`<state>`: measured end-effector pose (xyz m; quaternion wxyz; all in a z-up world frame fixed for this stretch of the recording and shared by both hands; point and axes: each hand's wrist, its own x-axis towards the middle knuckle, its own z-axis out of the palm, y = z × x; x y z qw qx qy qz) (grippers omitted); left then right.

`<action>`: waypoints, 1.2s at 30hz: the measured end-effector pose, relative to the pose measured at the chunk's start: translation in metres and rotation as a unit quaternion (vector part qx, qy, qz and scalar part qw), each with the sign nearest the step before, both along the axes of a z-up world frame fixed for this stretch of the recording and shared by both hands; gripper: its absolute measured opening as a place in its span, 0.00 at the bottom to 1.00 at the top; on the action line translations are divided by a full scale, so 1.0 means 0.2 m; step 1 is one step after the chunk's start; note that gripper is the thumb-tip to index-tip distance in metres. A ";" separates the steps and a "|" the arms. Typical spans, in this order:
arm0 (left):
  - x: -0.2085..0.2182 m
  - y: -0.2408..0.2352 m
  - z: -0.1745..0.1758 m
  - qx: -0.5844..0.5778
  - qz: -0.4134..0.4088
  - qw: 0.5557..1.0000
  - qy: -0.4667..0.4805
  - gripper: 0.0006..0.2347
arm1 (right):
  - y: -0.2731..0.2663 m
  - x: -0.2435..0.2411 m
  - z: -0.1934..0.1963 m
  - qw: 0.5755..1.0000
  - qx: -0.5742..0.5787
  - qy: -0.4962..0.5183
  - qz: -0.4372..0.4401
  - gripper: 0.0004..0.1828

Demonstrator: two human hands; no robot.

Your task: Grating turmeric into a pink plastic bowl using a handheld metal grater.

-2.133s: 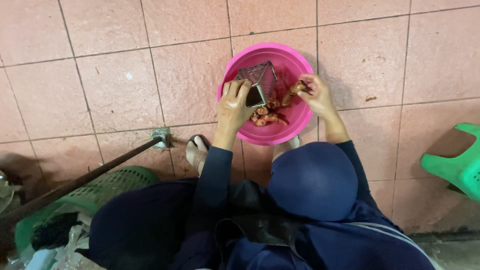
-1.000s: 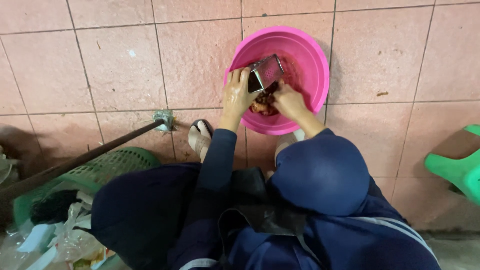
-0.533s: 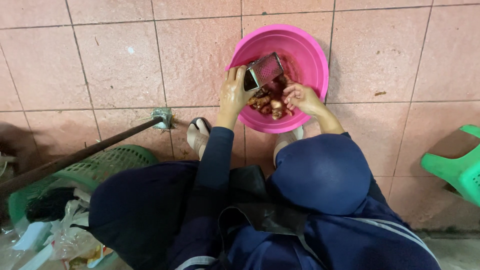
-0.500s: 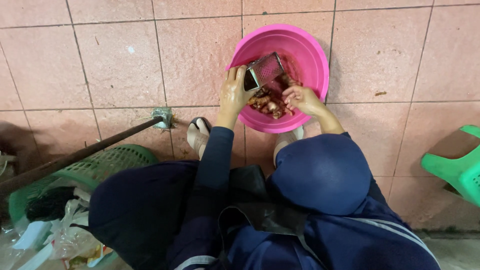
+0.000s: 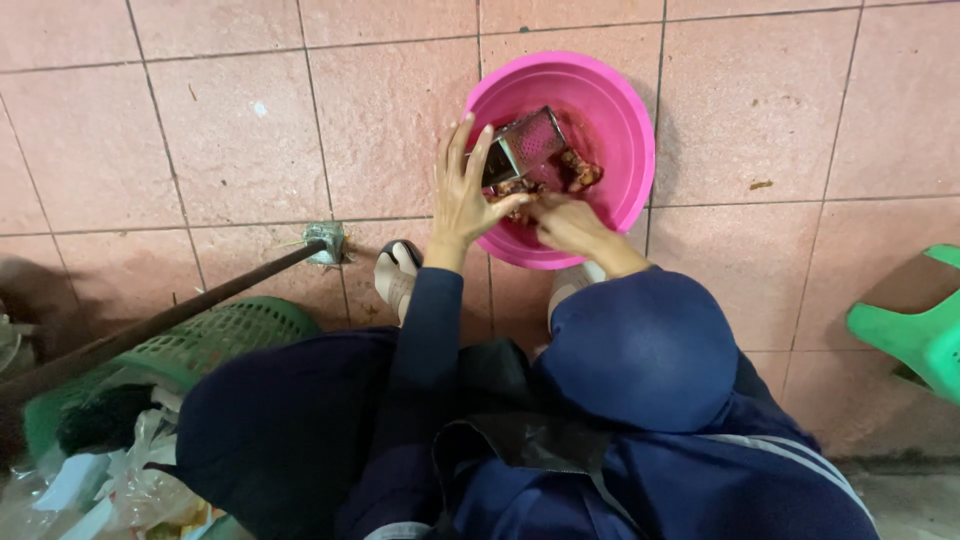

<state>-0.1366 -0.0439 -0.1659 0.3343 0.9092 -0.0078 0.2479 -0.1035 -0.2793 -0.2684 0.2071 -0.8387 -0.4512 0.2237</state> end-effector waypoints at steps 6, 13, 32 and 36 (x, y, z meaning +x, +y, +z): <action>0.03 -0.46 -0.10 0.003 -0.056 0.990 -0.132 0.13 | -0.31 0.18 0.32 0.847 0.346 0.269 -0.300 0.25; 0.01 -0.62 0.10 -0.524 0.004 0.790 0.318 0.23 | -0.30 0.19 0.36 0.893 0.403 0.035 -0.196 0.23; -0.11 -0.72 -0.16 -0.523 0.081 0.823 0.207 0.09 | -0.13 0.06 0.45 0.466 0.398 0.531 -0.585 0.13; -0.12 -0.53 -0.19 -0.169 -0.043 0.878 0.446 0.18 | -0.20 0.18 0.09 0.843 0.252 0.133 -0.456 0.15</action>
